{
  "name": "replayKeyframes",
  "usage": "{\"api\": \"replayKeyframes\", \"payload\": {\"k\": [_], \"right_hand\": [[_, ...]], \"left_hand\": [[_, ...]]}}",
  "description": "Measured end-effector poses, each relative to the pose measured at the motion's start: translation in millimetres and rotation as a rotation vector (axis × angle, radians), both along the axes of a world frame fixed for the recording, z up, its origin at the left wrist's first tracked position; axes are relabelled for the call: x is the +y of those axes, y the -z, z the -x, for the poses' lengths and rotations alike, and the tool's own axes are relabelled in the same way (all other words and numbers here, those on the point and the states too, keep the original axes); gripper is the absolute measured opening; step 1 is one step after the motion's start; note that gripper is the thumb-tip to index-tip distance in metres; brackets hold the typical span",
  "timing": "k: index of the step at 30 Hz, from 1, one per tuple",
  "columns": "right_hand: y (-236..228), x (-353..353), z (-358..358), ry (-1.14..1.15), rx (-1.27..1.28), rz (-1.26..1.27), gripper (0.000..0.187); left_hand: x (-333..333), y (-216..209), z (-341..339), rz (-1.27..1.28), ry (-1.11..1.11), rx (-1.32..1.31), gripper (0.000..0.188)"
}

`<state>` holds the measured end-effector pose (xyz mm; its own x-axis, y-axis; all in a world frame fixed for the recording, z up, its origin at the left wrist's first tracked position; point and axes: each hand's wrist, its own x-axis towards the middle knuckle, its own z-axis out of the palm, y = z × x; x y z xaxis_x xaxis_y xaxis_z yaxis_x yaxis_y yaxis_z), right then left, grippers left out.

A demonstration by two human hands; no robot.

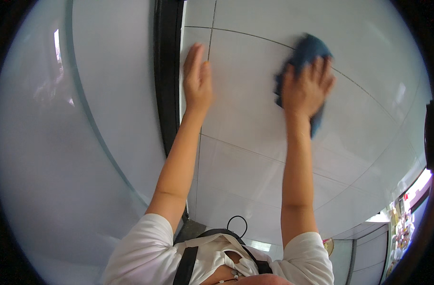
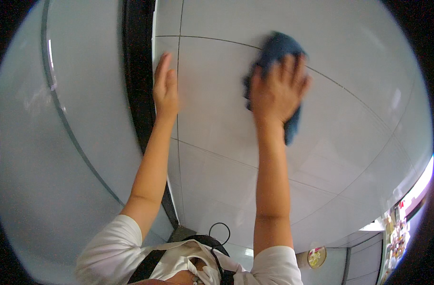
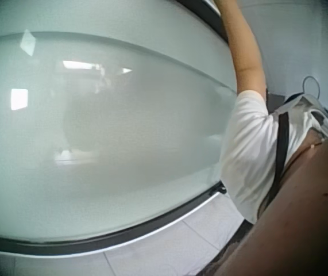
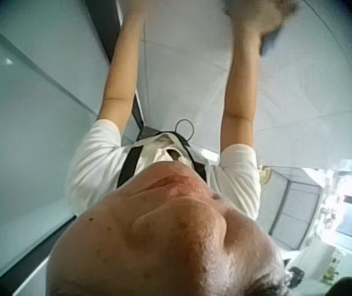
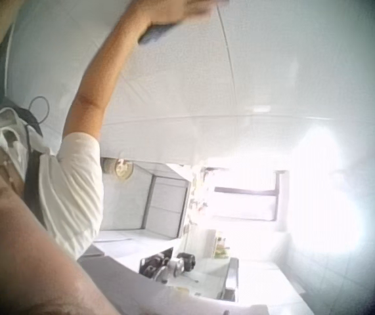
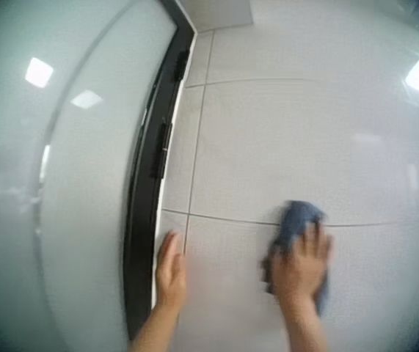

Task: The person wipes a tiled wall with a blue cloth, moving from top to bottom and around a set of hanging kitchen utensils.

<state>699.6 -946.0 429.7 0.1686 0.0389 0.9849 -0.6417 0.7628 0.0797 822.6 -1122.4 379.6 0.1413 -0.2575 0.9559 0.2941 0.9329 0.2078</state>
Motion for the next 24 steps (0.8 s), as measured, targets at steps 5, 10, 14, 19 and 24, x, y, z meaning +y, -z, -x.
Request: {"api": "replayKeyframes", "payload": {"k": [5,10,14,19,24], "right_hand": [[-25,-88,-58,-0.236,0.088,-0.235,0.043],[-8,-128,-77,-0.332,0.097,-0.422,0.043],[46,-139,-80,-0.426,0.078,-0.582,0.045],[114,-123,-73,-0.393,0.049,-0.755,0.042],[205,-73,-41,-0.256,0.103,-1.060,0.050]], "left_hand": [[10,47,-31,-0.214,0.263,0.108,0.041],[-1,51,-46,-0.102,0.189,0.175,0.049],[-1,53,-48,-0.104,0.201,0.116,0.050],[-2,57,-38,-0.123,0.153,0.191,0.038],[6,62,-25,-0.056,0.018,0.096,0.039]]}}
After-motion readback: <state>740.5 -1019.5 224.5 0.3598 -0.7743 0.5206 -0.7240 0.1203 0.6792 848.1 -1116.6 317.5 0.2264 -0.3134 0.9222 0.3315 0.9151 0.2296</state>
